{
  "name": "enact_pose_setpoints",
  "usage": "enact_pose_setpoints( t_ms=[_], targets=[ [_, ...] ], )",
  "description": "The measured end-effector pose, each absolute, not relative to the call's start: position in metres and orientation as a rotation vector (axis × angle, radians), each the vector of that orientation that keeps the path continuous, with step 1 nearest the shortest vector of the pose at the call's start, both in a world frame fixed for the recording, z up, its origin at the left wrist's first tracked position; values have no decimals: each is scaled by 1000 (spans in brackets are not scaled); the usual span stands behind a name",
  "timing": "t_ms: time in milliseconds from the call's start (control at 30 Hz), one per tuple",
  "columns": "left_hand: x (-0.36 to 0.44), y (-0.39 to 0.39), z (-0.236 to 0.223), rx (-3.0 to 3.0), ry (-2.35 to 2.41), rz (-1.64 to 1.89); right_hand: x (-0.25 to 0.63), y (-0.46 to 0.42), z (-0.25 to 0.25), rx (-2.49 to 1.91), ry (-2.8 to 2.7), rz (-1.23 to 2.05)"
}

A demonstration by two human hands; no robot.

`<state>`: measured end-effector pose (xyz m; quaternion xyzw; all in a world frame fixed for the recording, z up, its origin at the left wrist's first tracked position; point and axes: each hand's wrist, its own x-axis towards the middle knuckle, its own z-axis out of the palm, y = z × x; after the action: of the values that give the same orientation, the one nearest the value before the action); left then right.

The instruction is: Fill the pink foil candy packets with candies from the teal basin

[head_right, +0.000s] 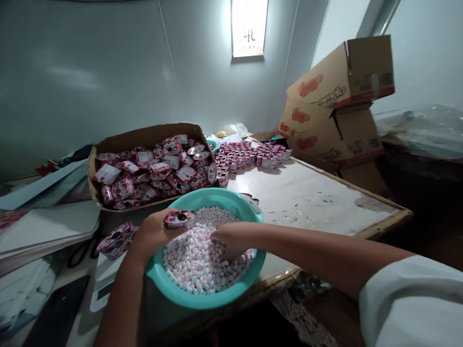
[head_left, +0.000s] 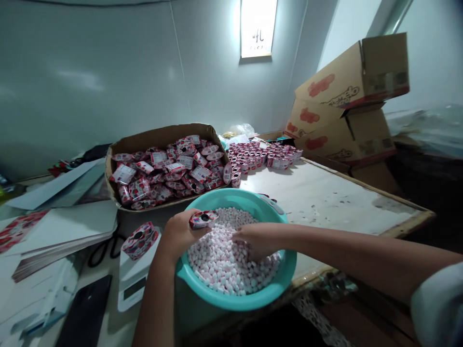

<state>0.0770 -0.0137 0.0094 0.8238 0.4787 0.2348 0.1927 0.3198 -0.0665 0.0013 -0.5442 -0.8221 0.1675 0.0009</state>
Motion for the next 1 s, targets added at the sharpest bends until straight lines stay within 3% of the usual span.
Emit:
enact_pose_setpoints(
  t_ms=[333, 667, 1000],
  targets=[
    [76, -14, 8, 2341, 1292, 665, 293, -49, 8, -1708, -2767, 624],
    [75, -16, 9, 2365, 1273, 611, 280, 1, 84, -1522, -2732, 446],
    [75, -15, 9, 2341, 1274, 629, 281, 2, 60, -1252, -2446, 607]
  ],
)
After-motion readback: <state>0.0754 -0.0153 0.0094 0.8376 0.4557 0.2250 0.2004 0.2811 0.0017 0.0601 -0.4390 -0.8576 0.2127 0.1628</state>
